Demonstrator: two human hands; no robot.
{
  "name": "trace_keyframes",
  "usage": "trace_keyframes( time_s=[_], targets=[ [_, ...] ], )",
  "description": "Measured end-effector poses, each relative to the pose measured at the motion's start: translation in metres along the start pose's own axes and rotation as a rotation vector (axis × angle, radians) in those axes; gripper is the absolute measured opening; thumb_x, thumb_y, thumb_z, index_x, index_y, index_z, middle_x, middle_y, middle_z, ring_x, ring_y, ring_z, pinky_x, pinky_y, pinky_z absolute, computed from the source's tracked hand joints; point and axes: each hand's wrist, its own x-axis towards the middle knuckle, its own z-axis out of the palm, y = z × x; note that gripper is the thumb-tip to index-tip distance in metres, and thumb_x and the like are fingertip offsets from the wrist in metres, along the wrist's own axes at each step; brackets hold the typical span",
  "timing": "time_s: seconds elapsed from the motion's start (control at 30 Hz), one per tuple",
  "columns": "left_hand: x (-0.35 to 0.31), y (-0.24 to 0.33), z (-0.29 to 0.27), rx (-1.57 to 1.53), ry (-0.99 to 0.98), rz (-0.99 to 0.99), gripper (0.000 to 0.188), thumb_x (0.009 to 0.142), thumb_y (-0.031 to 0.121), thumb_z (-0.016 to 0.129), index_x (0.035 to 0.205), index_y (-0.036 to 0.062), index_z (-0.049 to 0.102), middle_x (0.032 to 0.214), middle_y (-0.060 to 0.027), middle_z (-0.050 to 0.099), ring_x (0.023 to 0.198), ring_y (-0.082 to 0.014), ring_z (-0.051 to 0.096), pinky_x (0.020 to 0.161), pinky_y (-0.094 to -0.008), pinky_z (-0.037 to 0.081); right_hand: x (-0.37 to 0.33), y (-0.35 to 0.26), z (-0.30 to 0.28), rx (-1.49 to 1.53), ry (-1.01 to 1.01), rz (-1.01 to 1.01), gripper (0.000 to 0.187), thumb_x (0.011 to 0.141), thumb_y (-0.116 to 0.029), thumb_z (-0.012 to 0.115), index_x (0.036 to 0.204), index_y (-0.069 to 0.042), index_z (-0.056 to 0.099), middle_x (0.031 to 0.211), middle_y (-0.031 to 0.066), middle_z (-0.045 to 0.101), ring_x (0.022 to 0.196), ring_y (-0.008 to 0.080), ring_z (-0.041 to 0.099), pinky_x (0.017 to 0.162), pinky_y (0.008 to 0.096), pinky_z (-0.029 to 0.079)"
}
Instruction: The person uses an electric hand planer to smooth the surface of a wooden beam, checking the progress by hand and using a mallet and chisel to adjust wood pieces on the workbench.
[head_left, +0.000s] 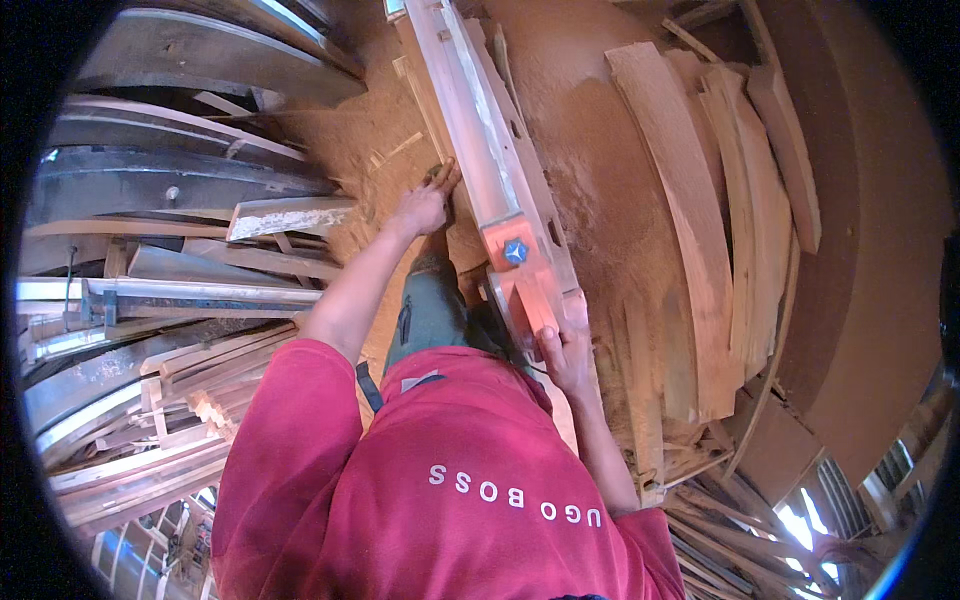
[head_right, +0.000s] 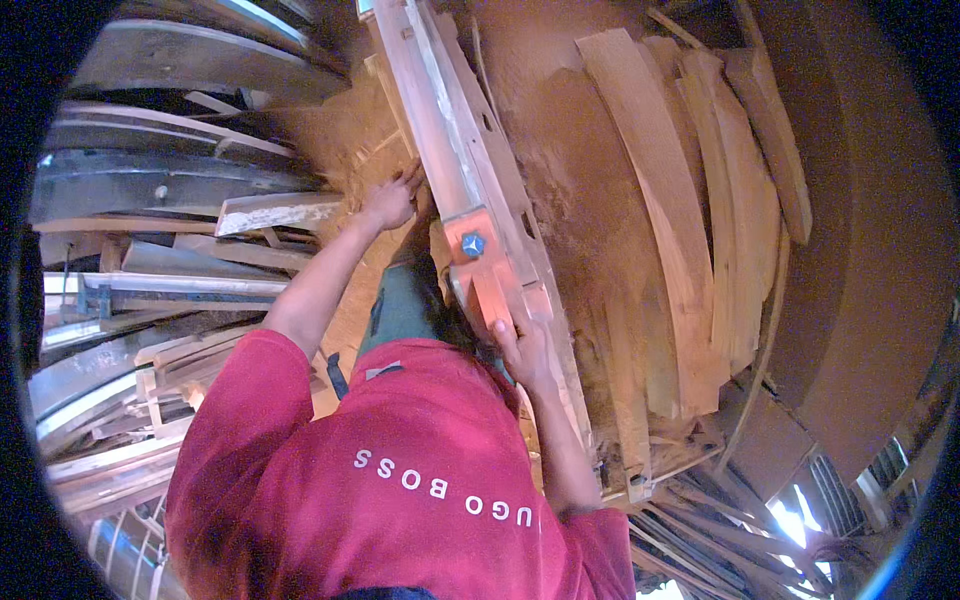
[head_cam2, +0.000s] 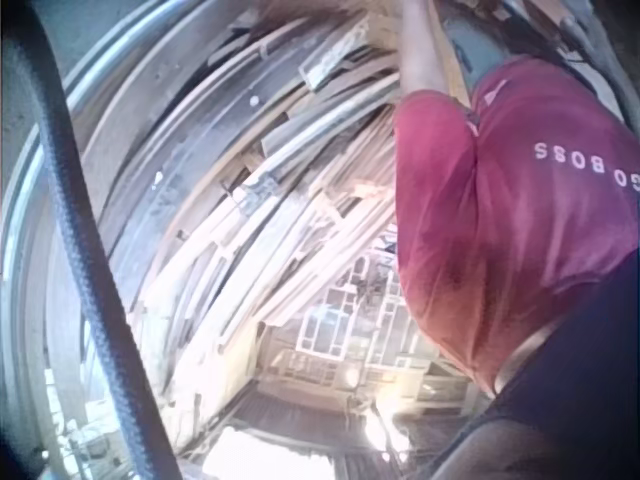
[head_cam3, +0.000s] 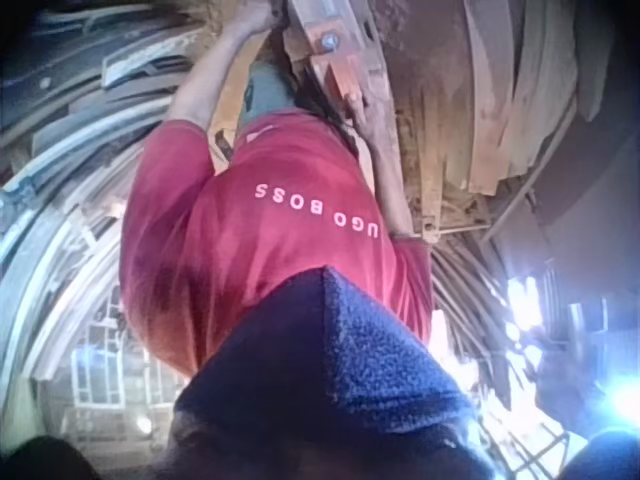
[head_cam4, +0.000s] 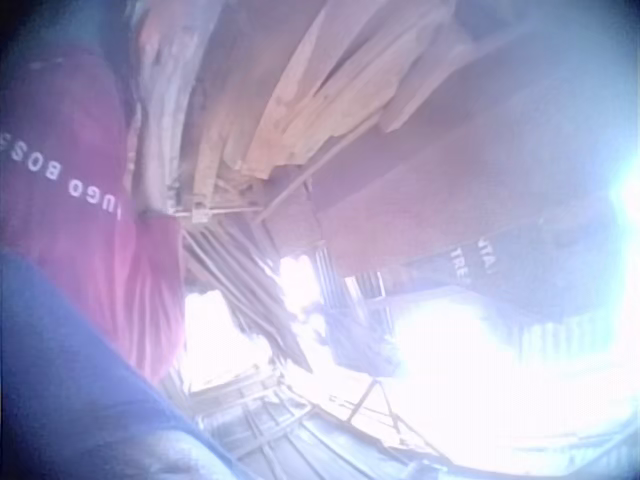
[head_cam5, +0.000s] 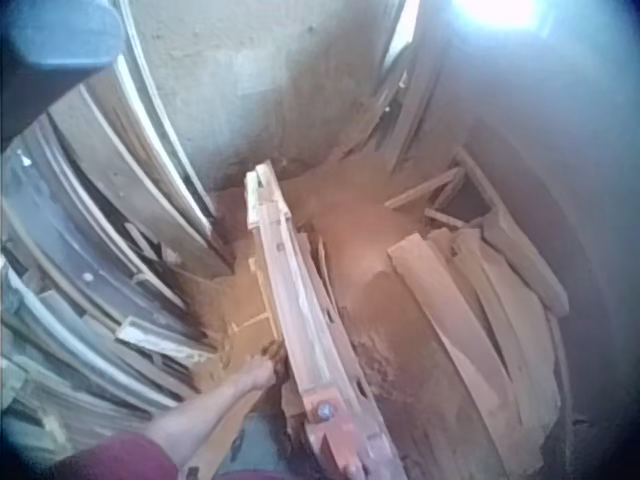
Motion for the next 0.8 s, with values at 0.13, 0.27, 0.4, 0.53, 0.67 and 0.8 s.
trace_keyframes(
  time_s=[0.13, 0.27, 0.4, 0.53, 0.67, 0.8],
  targets=[
    [-0.003, 0.001, -0.002, -0.052, 0.001, 0.012, 0.08, 0.086, 0.012, 0.054, 0.157, 0.0247, 0.02, 0.166, -0.0003, 0.01, 0.143, -0.0321, 0.035, 0.104, -0.0552, 0.041, 0.05, -0.048, 0.005, -0.107, -0.004, -0.005, 0.05, 0.098, -0.043, 0.05, 0.124, -0.002, 0.061, 0.071, 0.0246, 0.063, 0.064, 0.0356, 0.066, 0.059, 0.0443, 0.048],
    [-0.001, -0.003, -0.008, -0.115, -0.135, -0.042, 0.08, 0.086, 0.011, 0.056, 0.157, 0.0248, 0.021, 0.166, 0.0004, 0.008, 0.142, -0.0313, 0.037, 0.103, -0.0547, 0.042, 0.106, -0.083, 0.017, -0.081, 0.072, -0.089, 0.05, 0.098, -0.043, 0.05, 0.127, -0.003, 0.059, 0.076, 0.0278, 0.064, 0.07, 0.0418, 0.067, 0.061, 0.0479, 0.049],
    [0.005, -0.018, 0.015, -0.067, -0.104, 0.026, 0.076, 0.085, 0.01, 0.058, 0.154, 0.0222, 0.029, 0.166, 0.0009, 0.008, 0.142, -0.0286, 0.037, 0.101, -0.0535, 0.043, 0.169, -0.115, 0.031, -0.052, 0.132, -0.26, 0.047, 0.099, -0.04, 0.05, 0.123, -0.001, 0.061, 0.084, 0.0318, 0.065, 0.081, 0.0457, 0.068, 0.067, 0.0489, 0.051],
    [-0.003, -0.011, 0.001, -0.006, -0.149, 0.039, 0.053, 0.087, 0.014, 0.055, 0.139, 0.0136, 0.045, 0.147, -0.0076, 0.035, 0.135, -0.0297, 0.043, 0.099, -0.0511, 0.044, 0.219, -0.144, 0.039, -0.004, 0.115, -0.195, 0.048, 0.099, -0.041, 0.052, 0.11, 0.003, 0.065, 0.082, 0.0316, 0.065, 0.077, 0.042, 0.069, 0.065, 0.0469, 0.05],
    [-0.006, -0.009, -0.013, -0.036, -0.078, 0.094, 0.053, 0.089, 0.017, 0.055, 0.141, 0.0137, 0.046, 0.147, -0.013, 0.043, 0.128, -0.0319, 0.05, 0.097, -0.0514, 0.046, 0.26, -0.162, 0.043, -0.025, 0.143, -0.155, 0.048, 0.098, -0.04, 0.053, 0.103, 0.005, 0.067, 0.077, 0.0304, 0.064, 0.07, 0.0372, 0.068, 0.061, 0.0449, 0.049],
    [-0.006, -0.012, -0.022, -0.058, -0.115, 0.103, 0.068, 0.088, 0.013, 0.056, 0.151, 0.0182, 0.033, 0.162, -0.0065, 0.023, 0.136, -0.0306, 0.042, 0.101, -0.0549, 0.044, 0.289, -0.183, 0.047, -0.025, 0.141, -0.217, 0.047, 0.098, -0.04, 0.054, 0.107, 0.005, 0.066, 0.082, 0.0298, 0.066, 0.077, 0.0378, 0.069, 0.066, 0.0448, 0.05]
  ],
)
